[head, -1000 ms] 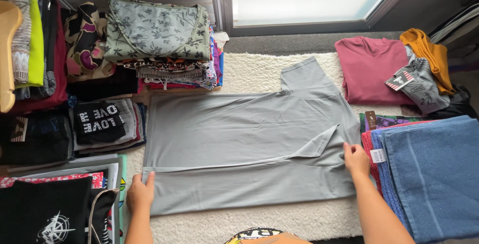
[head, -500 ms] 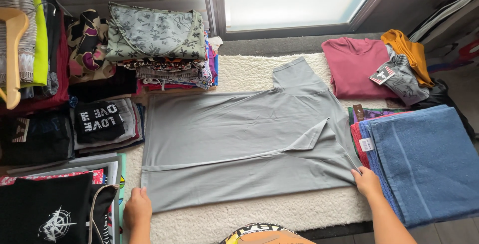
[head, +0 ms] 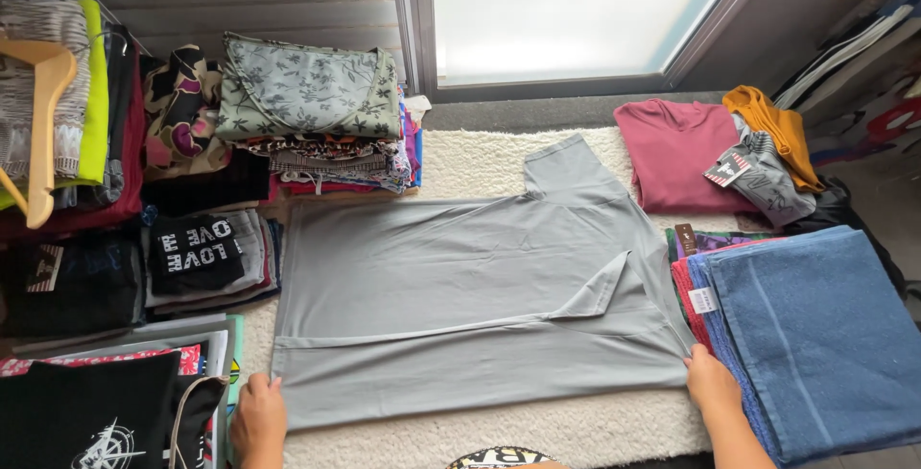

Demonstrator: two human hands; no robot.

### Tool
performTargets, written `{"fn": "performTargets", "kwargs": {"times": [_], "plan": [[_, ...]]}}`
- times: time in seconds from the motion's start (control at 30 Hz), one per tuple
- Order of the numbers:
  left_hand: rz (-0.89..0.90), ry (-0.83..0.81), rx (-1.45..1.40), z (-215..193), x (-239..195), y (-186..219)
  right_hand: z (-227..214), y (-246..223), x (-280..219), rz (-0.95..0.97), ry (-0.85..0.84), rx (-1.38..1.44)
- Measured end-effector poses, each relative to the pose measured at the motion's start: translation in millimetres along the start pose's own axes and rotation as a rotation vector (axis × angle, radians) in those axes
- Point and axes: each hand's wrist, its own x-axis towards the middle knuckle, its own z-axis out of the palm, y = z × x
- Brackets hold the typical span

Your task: The person folds a black t-shirt, a grey t-shirt, and a pair of mustard-colored pants on a white rug. They smooth each item, fold the sleeves or legs inward, and then fold the garments into neat rectangles before stacking them.

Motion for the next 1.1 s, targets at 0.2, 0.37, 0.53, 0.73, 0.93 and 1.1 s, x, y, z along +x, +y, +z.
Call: {"fn": "performTargets", "kwargs": {"times": [0.2, 0.37, 0.53, 0.73, 0.93, 1.1], "plan": [[0.471, 0.441, -0.023, 13.7, -28.9, 47.3, 16.8, -75.0, -45.9, -0.408, 0.666, -0.135], [0.491, 0.328, 0.016, 30.6, -3.2, 69.0, 32.4, -168.2, -77.7, -1.100, 0.559, 0.058], [0.385, -0.032, 0.095, 6.5, 39.9, 62.8, 40.7, -194.9, -80.0, -1.275, 0.574, 0.021], [0.490, 0.122, 0.073, 15.4, 59.9, 48.2, 40.0, -192.8, -77.2, -1.104, 0.580, -0.026], [0.412, 0.359, 0.048, 23.6, 0.7, 109.4, 43.8, -192.2, -77.8, -1.072, 0.642, -0.084], [1.094, 0.207, -0.190, 56.6, -104.3, 176.7, 48.5, -190.8, -78.6, -0.997, 0.704, -0.159]]}}
